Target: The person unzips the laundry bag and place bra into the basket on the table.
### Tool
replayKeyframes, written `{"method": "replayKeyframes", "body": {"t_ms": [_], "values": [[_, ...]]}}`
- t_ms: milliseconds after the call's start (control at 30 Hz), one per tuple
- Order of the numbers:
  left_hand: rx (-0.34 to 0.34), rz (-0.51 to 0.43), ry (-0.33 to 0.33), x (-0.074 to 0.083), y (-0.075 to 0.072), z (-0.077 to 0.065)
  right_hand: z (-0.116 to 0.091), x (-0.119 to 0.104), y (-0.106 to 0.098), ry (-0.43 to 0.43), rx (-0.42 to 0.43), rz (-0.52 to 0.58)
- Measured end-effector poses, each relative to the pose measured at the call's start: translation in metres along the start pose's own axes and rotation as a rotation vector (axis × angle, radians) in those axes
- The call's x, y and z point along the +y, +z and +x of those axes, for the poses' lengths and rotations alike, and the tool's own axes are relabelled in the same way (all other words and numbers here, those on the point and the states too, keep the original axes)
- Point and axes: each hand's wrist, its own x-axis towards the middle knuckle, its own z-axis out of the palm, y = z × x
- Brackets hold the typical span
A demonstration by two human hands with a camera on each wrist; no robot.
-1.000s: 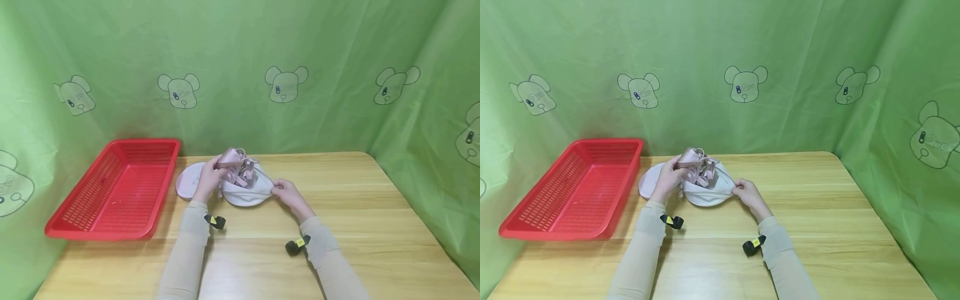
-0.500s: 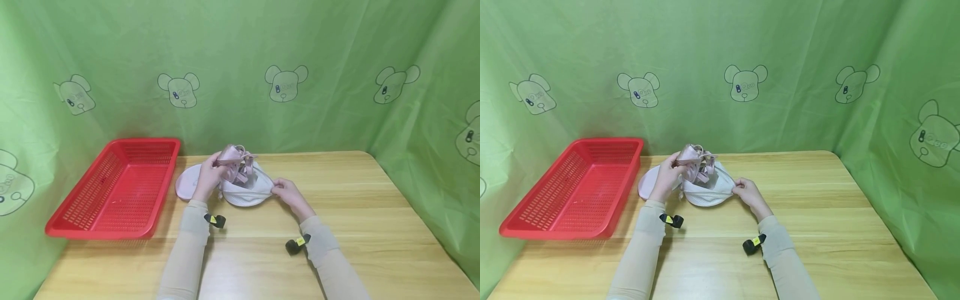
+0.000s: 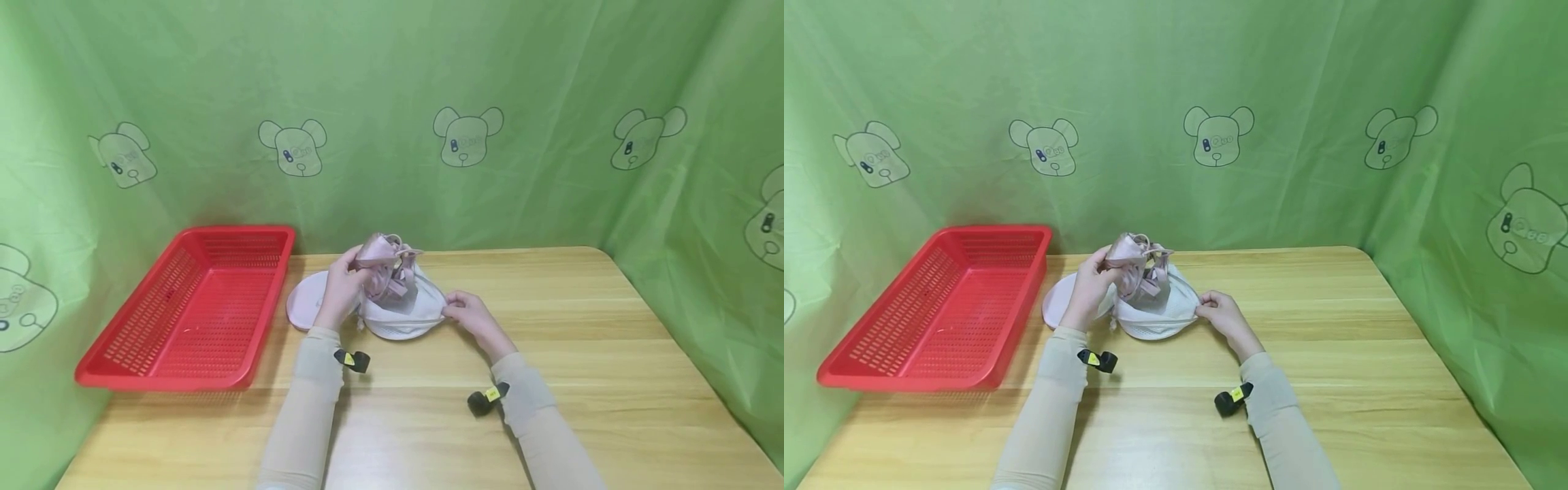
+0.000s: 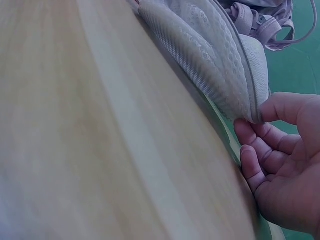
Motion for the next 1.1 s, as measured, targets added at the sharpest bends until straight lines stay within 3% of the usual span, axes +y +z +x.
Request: {"method": "replayKeyframes", "body": {"t_ms": [467,1100], "values": [[0.020,-0.012,0.039,0.007,-0.006,-0.001,-0.001,-0.003,-0.002,0.017,-0.010,0.013],[0.046,-0.010,0.025,0.015,-0.011,0.000,-0.002,-0.002,-0.002,0.021,-0.010,0.032]]}}
